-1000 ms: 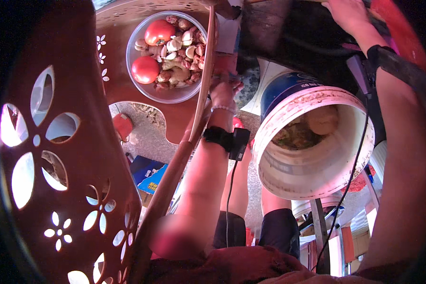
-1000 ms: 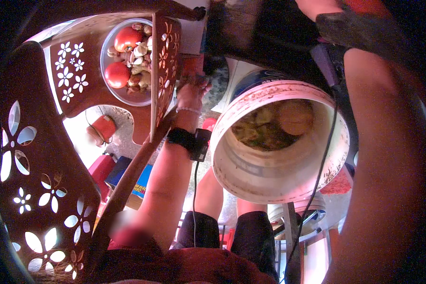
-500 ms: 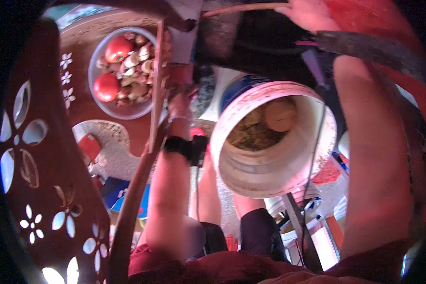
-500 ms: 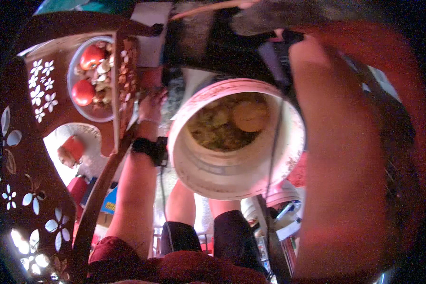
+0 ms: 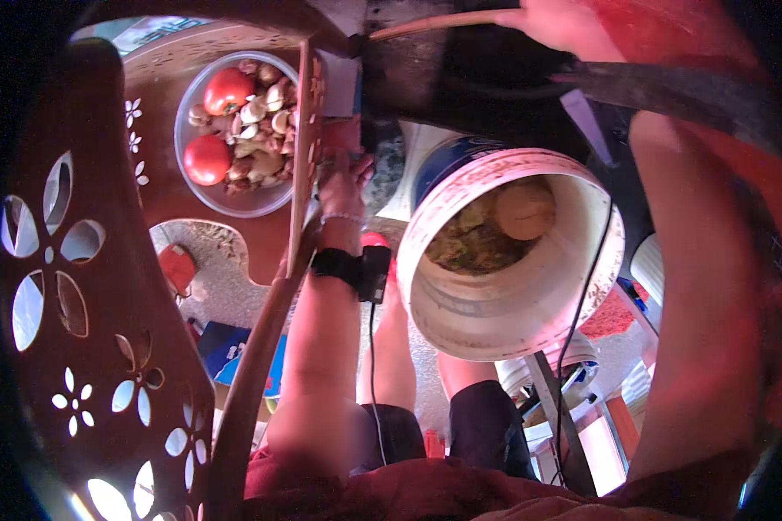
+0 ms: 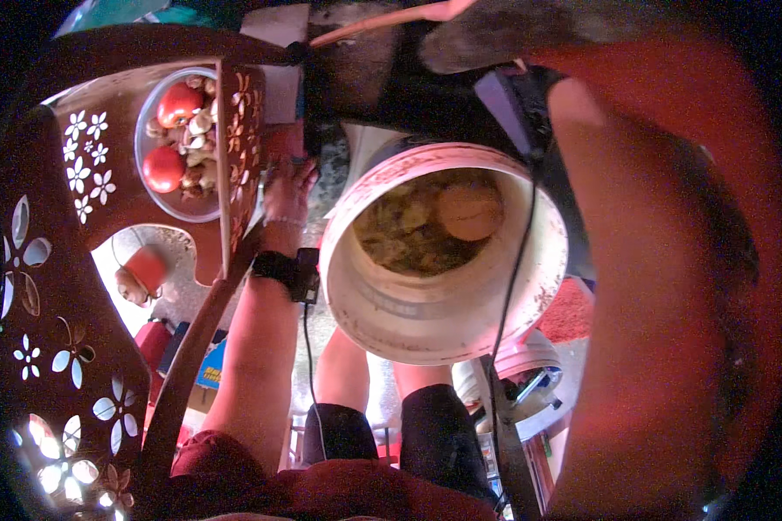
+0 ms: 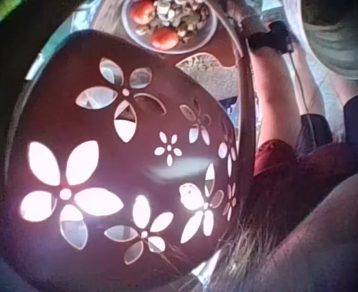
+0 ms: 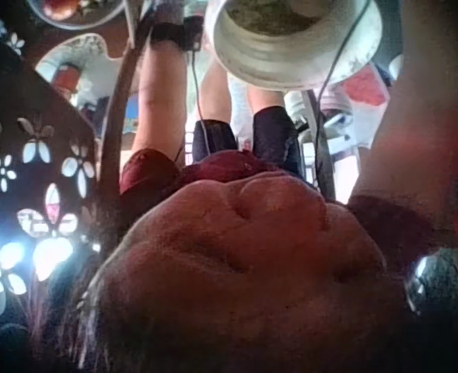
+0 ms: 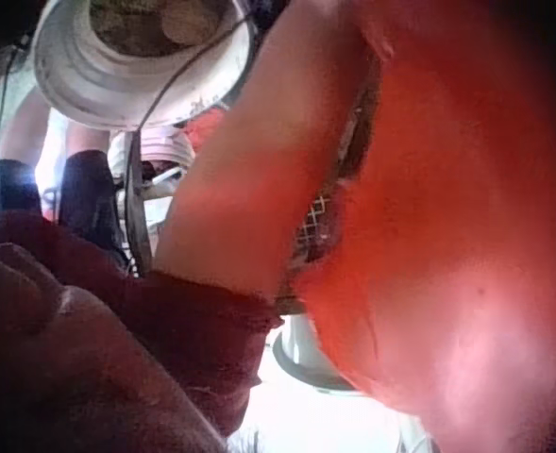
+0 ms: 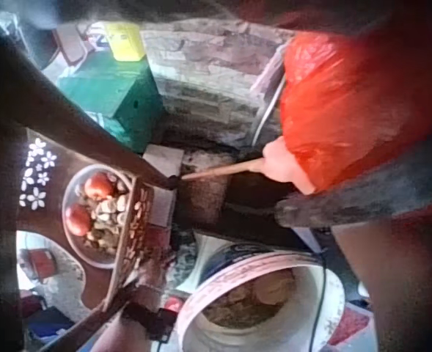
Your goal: Handling and organizing various food items like tomatoes, mushrooms, and other ingredients into containers.
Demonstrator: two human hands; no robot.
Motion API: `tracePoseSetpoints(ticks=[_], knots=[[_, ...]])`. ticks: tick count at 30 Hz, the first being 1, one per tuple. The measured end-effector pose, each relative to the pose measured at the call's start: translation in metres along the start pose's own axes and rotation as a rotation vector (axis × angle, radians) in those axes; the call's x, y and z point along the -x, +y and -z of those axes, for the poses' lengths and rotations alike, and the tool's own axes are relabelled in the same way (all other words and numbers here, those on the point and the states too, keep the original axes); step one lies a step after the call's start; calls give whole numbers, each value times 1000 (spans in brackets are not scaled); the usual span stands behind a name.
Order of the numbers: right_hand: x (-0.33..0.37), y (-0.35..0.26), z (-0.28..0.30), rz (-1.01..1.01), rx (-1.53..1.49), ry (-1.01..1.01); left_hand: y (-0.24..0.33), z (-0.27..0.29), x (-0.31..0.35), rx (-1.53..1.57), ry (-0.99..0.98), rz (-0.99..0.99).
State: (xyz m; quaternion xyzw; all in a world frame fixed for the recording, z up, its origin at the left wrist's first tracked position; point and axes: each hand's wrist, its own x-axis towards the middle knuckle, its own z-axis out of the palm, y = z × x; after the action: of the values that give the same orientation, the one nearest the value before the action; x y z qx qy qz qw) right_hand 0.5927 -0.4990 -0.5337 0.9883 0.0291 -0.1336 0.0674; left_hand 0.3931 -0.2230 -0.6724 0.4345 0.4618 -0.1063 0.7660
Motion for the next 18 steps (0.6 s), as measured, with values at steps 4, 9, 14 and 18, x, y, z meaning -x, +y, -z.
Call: tracePoseSetpoints(ticks=[4,9,14,18], knots=[[5,2,14,-10,48,-16,1,-11,8,-9,9,6],[8,-2,15,1,86,-15,-13,9,-9,-31,-196,-67],[2,-10,-10,47,36,30,6,21,-3,-4,-146,-27],[2,-7,-6,57,38,51,9,11,3,-18,-48,-20]])
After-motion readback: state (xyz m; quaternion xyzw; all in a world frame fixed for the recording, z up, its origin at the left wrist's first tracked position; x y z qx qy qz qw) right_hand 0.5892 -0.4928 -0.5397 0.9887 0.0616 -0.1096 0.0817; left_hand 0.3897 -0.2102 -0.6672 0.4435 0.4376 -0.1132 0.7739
